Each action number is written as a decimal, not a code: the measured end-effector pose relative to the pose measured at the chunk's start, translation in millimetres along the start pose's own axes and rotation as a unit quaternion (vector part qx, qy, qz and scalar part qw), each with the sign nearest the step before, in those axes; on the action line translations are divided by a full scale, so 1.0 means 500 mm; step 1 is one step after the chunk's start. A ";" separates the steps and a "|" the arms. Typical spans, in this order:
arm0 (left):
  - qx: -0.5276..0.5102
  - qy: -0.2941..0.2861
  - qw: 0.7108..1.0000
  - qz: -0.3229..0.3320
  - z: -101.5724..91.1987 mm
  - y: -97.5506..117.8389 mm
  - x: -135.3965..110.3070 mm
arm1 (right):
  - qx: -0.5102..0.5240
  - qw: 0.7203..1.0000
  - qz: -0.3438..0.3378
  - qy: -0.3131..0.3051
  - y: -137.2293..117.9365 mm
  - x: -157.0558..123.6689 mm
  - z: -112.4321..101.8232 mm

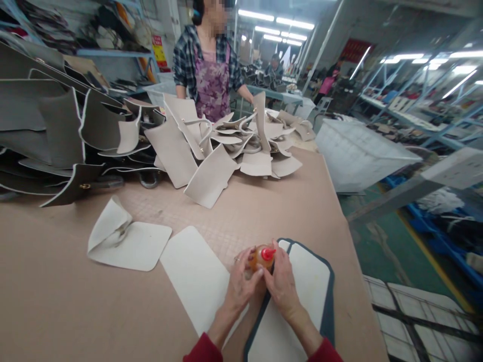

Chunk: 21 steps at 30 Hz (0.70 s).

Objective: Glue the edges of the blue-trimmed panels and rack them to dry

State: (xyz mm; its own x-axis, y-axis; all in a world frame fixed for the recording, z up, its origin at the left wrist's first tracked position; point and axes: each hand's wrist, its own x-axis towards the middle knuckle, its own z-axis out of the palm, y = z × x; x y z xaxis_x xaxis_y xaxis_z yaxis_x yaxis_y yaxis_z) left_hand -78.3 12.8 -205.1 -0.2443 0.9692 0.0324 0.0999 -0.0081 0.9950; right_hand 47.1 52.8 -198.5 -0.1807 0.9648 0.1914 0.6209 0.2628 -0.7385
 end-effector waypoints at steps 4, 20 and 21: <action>0.071 0.004 0.997 0.033 0.022 0.015 -0.006 | -0.002 0.999 -0.027 -0.019 0.003 0.012 -0.015; 0.051 -0.011 0.999 0.016 0.021 0.066 -0.048 | 0.201 0.956 0.174 -0.127 0.026 0.005 -0.043; 0.037 -0.010 0.999 0.007 0.023 0.065 -0.050 | 0.182 0.958 0.179 -0.130 0.032 0.002 -0.039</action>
State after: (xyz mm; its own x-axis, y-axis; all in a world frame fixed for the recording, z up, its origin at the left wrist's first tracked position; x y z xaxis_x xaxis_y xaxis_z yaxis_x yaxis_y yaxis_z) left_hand -57.9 -9.1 -174.7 -0.2227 0.9739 0.0437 0.1740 -0.0043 0.9847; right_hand 72.0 58.1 -197.6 -0.2189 0.9434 -0.2493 0.3796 -0.1530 -0.9124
